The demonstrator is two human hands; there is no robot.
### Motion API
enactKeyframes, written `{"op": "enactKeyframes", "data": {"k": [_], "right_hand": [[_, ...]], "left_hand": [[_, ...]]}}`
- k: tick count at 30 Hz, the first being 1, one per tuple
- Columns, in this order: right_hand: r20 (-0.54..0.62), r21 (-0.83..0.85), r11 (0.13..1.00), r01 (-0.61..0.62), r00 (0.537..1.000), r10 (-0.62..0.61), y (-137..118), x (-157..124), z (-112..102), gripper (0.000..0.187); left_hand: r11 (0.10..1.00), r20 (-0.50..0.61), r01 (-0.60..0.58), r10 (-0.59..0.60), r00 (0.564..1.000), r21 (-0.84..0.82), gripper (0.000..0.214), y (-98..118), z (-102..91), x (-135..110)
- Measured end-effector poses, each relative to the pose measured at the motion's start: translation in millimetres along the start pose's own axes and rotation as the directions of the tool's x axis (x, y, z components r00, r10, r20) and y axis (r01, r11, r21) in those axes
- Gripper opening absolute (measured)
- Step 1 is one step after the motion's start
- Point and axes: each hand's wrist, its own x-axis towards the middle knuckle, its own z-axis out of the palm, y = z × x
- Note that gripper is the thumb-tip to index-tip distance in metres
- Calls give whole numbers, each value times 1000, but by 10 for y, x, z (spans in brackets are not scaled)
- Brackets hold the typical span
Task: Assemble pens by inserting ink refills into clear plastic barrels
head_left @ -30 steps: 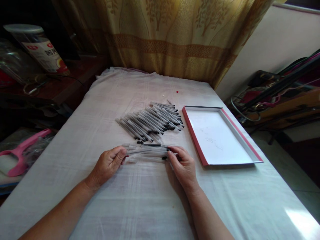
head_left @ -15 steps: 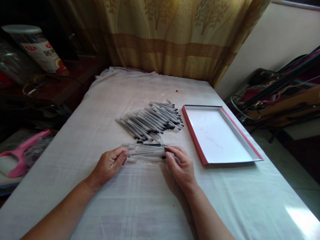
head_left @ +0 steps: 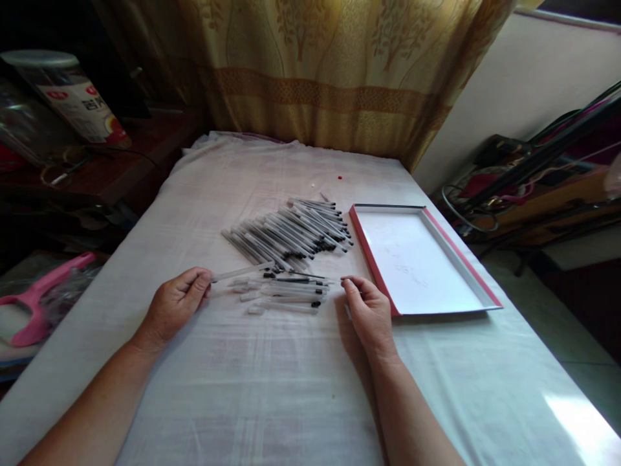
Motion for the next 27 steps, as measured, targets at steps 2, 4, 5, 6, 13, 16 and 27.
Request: {"op": "enactKeyframes", "data": {"k": [2,4,5,6,13,16,27], "right_hand": [[20,-37,998,43,999,-43,21,-12,18,25],[39,-79,992,103,994,-100,35,-30,40,22],[51,-99,986,133,990,-128,39,-38,50,22],[62,-120,980,161,986,-155,41,-44,56,22],[89,-252,909,332,943,-320,-122,-89,47,23],[197,-159,904,396,910,-364,-239,-144,57,26],[362,70,979,189,910,-202,-335,-221,116,36]], "left_hand": [[1000,-26,5,-5,1000,-2,41,-44,-38,16],[1000,-15,0,0,1000,-7,41,-41,-30,7],[1000,0,-8,8,1000,-8,41,-25,-12,-4],[1000,16,-19,19,1000,-9,40,-2,14,-18],[986,103,-152,158,982,-61,35,207,222,-135],[976,154,-208,217,964,-70,29,281,285,-191],[894,210,-437,410,888,103,30,322,374,-240]]}}
